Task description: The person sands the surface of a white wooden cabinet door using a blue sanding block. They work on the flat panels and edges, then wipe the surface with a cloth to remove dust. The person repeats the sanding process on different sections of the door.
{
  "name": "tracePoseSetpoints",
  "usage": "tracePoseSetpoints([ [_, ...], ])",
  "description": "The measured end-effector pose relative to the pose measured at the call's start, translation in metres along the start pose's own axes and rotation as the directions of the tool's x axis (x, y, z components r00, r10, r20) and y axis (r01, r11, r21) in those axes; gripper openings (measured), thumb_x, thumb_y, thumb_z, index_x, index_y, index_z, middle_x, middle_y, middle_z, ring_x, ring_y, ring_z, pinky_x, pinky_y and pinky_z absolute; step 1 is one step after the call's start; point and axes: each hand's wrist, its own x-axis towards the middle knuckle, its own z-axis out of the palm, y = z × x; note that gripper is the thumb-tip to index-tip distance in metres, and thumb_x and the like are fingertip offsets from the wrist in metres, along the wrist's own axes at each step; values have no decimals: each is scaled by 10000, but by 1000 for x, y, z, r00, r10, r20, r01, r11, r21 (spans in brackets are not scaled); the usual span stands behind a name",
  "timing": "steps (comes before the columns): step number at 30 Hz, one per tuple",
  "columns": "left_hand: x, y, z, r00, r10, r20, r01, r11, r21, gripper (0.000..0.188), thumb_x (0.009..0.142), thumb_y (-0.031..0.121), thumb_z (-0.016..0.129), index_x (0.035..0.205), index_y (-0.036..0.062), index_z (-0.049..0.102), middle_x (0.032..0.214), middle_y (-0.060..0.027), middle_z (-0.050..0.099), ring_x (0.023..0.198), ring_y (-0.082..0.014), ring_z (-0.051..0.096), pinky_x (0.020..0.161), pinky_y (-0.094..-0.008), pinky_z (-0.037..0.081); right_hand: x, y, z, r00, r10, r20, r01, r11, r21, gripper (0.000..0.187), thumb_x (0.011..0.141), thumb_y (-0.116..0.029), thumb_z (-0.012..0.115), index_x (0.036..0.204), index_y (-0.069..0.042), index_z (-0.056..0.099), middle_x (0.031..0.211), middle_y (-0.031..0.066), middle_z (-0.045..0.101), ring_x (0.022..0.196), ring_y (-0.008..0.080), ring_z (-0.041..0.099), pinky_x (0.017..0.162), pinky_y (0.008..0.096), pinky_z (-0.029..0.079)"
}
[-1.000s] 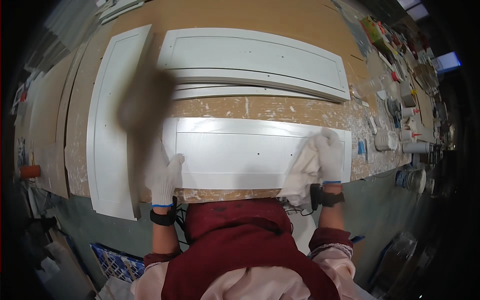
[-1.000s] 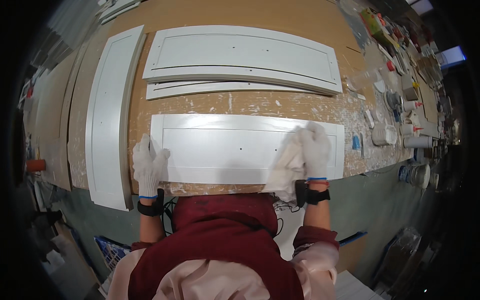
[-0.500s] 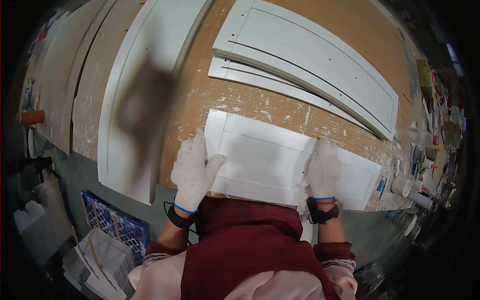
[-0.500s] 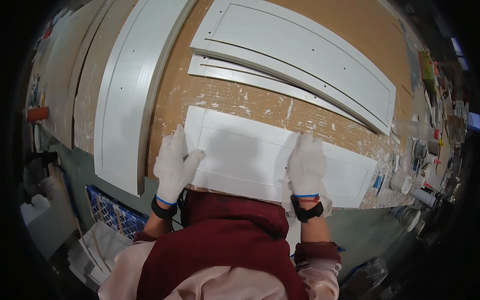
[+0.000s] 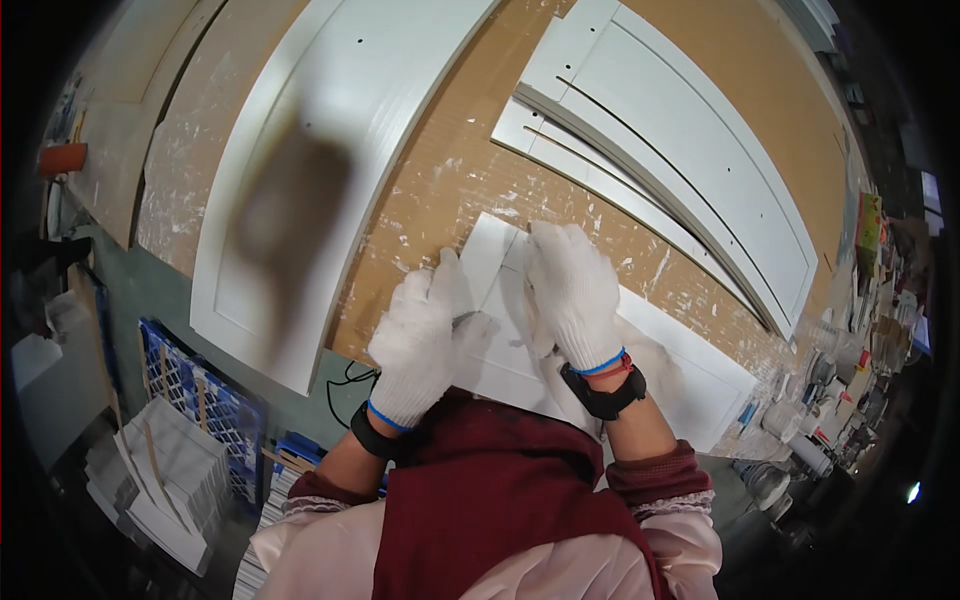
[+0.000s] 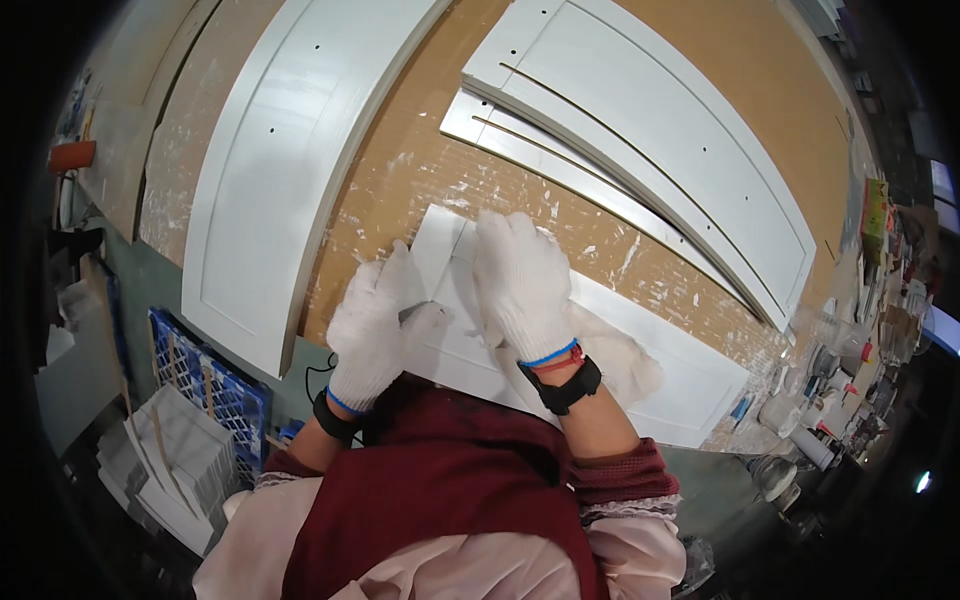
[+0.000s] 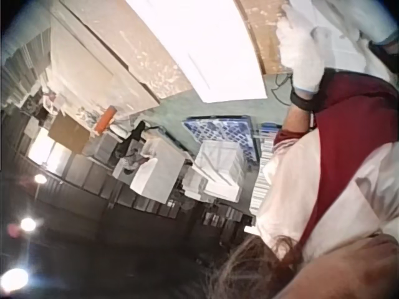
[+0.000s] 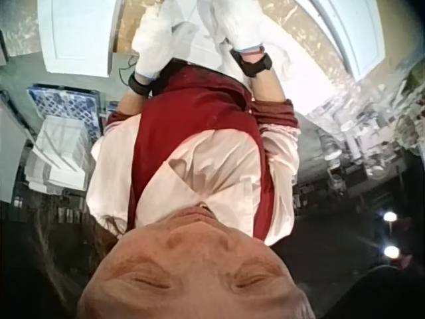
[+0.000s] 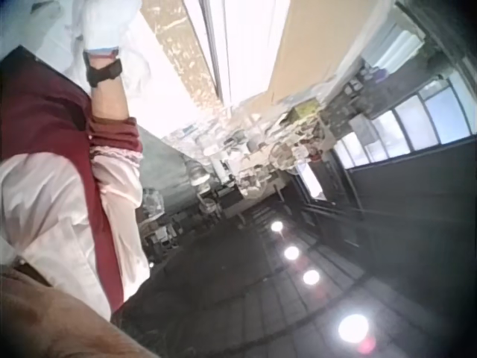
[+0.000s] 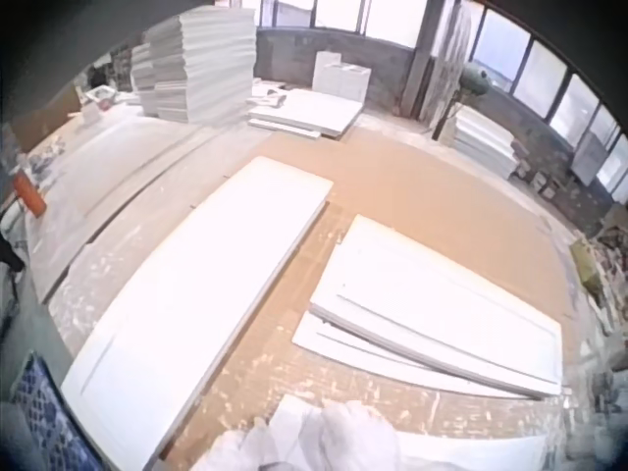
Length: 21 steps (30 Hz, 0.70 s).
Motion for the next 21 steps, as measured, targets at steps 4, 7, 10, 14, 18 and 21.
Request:
tracePoseSetpoints([
  [4, 1, 1, -4, 1000, -17, 3, 17, 999, -35, 848, 656, 379, 814, 1367, 57, 484, 1122, -115, 579, 960, -298, 616, 756, -388, 513, 8, -7, 8, 989, 21, -147, -8, 996, 89, 91, 859, -168, 546, 859, -85, 584, 842, 173, 611, 817, 391, 612, 703, 475, 490],
  [7, 0, 2, -2, 999, -43, -7, 42, 998, -54, 826, 660, 377, 808, 1362, 76, 494, 1110, -110, 584, 951, -296, 620, 752, -386, 516, 1, -10, 7, 991, -8, -133, 19, 996, 85, 87, 849, -162, 562, 884, -88, 590, 847, 172, 612, 823, 388, 611, 713, 476, 489],
  [10, -1, 3, -1, 998, -27, -56, 24, 998, -58, 797, 663, 372, 803, 1349, 93, 511, 1084, -111, 591, 932, -293, 627, 738, -383, 521, -9, -14, 7, 998, 57, -11, -56, 997, 44, 113, 842, -165, 573, 925, -92, 596, 874, 170, 612, 836, 378, 612, 724, 471, 491],
  [14, 0, 6, -5, 997, -66, -27, 65, 997, -52, 779, 656, 360, 804, 1336, 102, 525, 1056, -105, 597, 900, -289, 635, 709, -380, 529, -2, -1, 20, 952, -112, -284, 108, 994, -28, 152, 823, -148, 586, 962, -89, 561, 849, 158, 598, 728, 351, 643, 618, 448, 519],
  [18, 0, 3, -2, 997, -55, -46, 52, 998, -47, 781, 649, 345, 802, 1339, 109, 524, 1059, -92, 596, 876, -286, 640, 687, -383, 531, -2, -10, 17, 981, -35, -190, 23, 998, -61, 136, 833, -156, 584, 944, -85, 550, 850, 155, 596, 724, 348, 644, 610, 452, 519],
  [21, -1, 3, -1, 997, -58, -48, 56, 998, -33, 777, 654, 351, 792, 1344, 115, 521, 1062, -91, 595, 884, -285, 639, 693, -385, 532, -8, -10, 16, 984, -73, -164, 63, 996, -64, 138, 842, -176, 587, 936, -84, 544, 840, 149, 591, 705, 339, 644, 602, 451, 519],
])
